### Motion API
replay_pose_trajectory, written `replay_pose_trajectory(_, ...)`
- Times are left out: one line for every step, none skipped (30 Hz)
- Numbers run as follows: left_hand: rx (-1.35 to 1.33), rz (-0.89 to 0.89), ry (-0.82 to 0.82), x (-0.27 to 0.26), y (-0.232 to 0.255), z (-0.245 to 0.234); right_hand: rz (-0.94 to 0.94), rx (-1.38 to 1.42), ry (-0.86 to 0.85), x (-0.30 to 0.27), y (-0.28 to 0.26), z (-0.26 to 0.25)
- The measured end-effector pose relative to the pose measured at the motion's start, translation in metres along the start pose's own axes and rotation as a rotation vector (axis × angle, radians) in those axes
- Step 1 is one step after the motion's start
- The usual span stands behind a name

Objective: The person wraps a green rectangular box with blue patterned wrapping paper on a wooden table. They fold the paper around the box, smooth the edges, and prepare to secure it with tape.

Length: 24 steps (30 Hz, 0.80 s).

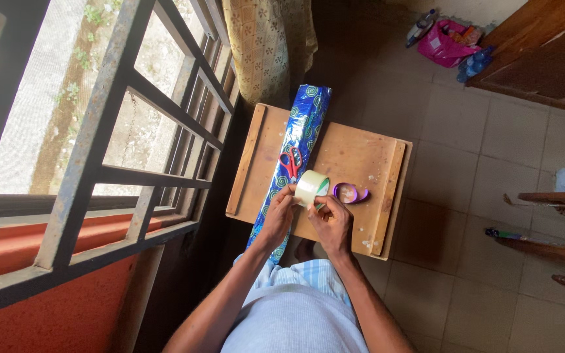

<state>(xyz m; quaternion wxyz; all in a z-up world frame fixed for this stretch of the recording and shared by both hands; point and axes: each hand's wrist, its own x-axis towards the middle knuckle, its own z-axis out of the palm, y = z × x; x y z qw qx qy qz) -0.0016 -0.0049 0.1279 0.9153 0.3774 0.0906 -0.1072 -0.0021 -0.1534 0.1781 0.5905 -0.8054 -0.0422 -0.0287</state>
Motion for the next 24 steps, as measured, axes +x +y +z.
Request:
replay_pose_trajectory(0.0,-0.006,0.002,0.0,0.001,0.0,-0.009,-0.033,-0.007,-0.001,-0.002,-0.001)
replay_pose_trajectory(-0.001,-0.011,0.005,0.0,0.001,0.0,-0.018,-0.066,-0.014,-0.001,-0.004,-0.003)
replay_pose_trajectory(-0.002,-0.017,0.008,0.0,0.0,0.0,-0.015,-0.084,-0.024,-0.002,-0.004,-0.004)
replay_pose_trajectory(0.01,-0.004,-0.001,0.0,-0.001,0.0,-0.011,-0.102,-0.033,-0.003,-0.005,-0.005)
replay_pose_trajectory(0.023,0.011,-0.009,0.0,-0.002,-0.001,-0.008,-0.119,-0.045,-0.003,-0.004,-0.006)
replay_pose_trajectory(0.036,0.026,-0.016,-0.001,-0.003,-0.002,0.021,-0.069,-0.042,-0.003,-0.002,-0.006)
replay_pose_trajectory(0.051,0.022,-0.014,-0.001,-0.004,-0.002,0.051,-0.02,-0.037,-0.002,0.0,-0.005)
replay_pose_trajectory(0.066,0.018,-0.012,-0.001,-0.005,-0.003,0.081,0.029,-0.032,-0.002,0.003,-0.005)
replay_pose_trajectory(0.08,0.014,-0.01,-0.002,-0.006,-0.003,0.096,0.082,-0.022,-0.001,0.007,-0.004)
replay_pose_trajectory(0.085,0.005,-0.009,-0.002,-0.007,-0.003,0.112,0.134,-0.011,0.001,0.011,-0.002)
replay_pose_trajectory(0.088,-0.006,-0.008,-0.003,-0.008,-0.003,0.129,0.186,0.001,0.001,0.014,-0.001)
replay_pose_trajectory(0.092,-0.016,-0.007,-0.003,-0.009,-0.003,0.138,0.19,0.001,0.0,0.018,-0.001)
replay_pose_trajectory(0.094,-0.016,-0.009,-0.004,-0.01,-0.003,0.146,0.194,0.002,0.002,0.021,0.0)
replay_pose_trajectory(0.096,-0.017,-0.01,-0.004,-0.01,-0.003,0.154,0.198,0.004,0.003,0.023,0.0)
replay_pose_trajectory(0.098,-0.016,-0.009,-0.004,-0.011,-0.003,0.153,0.196,-0.002,0.002,0.025,0.001)
replay_pose_trajectory(0.09,-0.025,0.004,-0.004,-0.011,-0.003,0.152,0.195,-0.008,0.001,0.025,0.001)
replay_pose_trajectory(0.082,-0.033,0.018,-0.004,-0.011,-0.002,0.151,0.192,-0.015,0.0,0.025,0.001)
replay_pose_trajectory(0.074,-0.041,0.032,-0.004,-0.01,-0.002,0.155,0.186,-0.013,-0.001,0.024,0.001)
replay_pose_trajectory(0.077,-0.02,0.017,-0.003,-0.01,-0.002,0.16,0.179,-0.012,-0.003,0.023,0.001)
replay_pose_trajectory(0.08,0.002,0.002,-0.003,-0.009,-0.002,0.164,0.172,-0.01,-0.004,0.021,0.001)
replay_pose_trajectory(0.084,0.024,-0.014,-0.003,-0.008,-0.001,0.139,0.142,-0.005,-0.005,0.018,0.001)
replay_pose_trajectory(0.056,0.012,-0.008,-0.003,-0.006,0.0,0.115,0.111,0.0,-0.005,0.015,0.0)
replay_pose_trajectory(0.029,-0.001,-0.003,-0.004,-0.004,0.0,0.09,0.08,0.007,-0.006,0.012,-0.001)
replay_pose_trajectory(0.001,-0.013,0.001,-0.005,-0.003,0.001,0.069,0.056,0.008,-0.006,0.009,-0.002)
